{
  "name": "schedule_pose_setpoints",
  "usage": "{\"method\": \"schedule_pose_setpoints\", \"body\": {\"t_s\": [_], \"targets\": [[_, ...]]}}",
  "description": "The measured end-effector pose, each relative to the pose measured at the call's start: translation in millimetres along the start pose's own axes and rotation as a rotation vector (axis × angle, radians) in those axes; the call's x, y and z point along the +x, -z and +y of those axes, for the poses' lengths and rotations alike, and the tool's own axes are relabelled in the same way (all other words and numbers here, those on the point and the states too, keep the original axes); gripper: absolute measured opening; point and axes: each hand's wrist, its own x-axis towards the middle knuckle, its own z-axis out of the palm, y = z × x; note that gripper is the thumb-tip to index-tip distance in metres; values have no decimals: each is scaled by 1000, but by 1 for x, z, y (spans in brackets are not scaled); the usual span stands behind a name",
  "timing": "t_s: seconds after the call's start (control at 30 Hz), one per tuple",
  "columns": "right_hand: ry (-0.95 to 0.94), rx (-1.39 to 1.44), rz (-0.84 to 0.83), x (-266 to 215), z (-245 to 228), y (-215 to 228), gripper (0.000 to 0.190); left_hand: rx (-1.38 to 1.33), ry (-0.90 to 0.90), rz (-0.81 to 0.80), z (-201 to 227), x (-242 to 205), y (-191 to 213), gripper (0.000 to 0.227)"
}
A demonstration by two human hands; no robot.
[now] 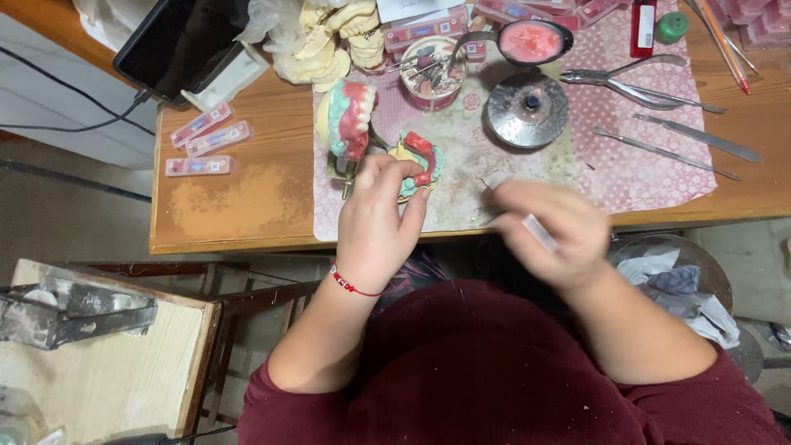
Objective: The person works on a dental model mounted on an articulator, using a metal tool to shape and smooth the pink and yellow material. They also handle a small plastic case containing artificial teeth and a small white device on the table.
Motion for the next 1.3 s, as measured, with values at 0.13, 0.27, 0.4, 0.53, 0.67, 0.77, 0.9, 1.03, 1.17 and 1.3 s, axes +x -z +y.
{"method": "schedule_pose_setpoints", "body": {"t_s": [0.13,0.27,0.4,0.53,0.67,0.77,0.9,1.03,1.17,1.3], "targets": [[24,57,-3,-6,-7,-29,11,13,-17,5,-1,1,-1,23],[99,16,-18,-6,-5,-34,15,10,-24,-9,1,1,2,23],[178,-29,-34,-2,-3,-36,20,-3,-28,-22,3,2,4,23],[207,-82,-47,-4,-6,-39,21,-2,-29,-23,1,2,3,22],[319,-136,-26,-6,-2,-47,22,-26,-44,-15,1,2,4,20],[406,-192,15,-7,2,-52,20,-37,-61,-3,1,2,5,19],[482,-275,46,-10,10,-58,20,-29,-78,24,0,2,3,20],[491,-288,52,-14,12,-61,18,-17,-88,39,0,2,3,19],[526,-332,97,-13,12,-66,18,-22,-99,43,-1,2,2,19],[543,-341,112,-12,11,-68,17,-25,-103,45,-1,3,2,19]]}}
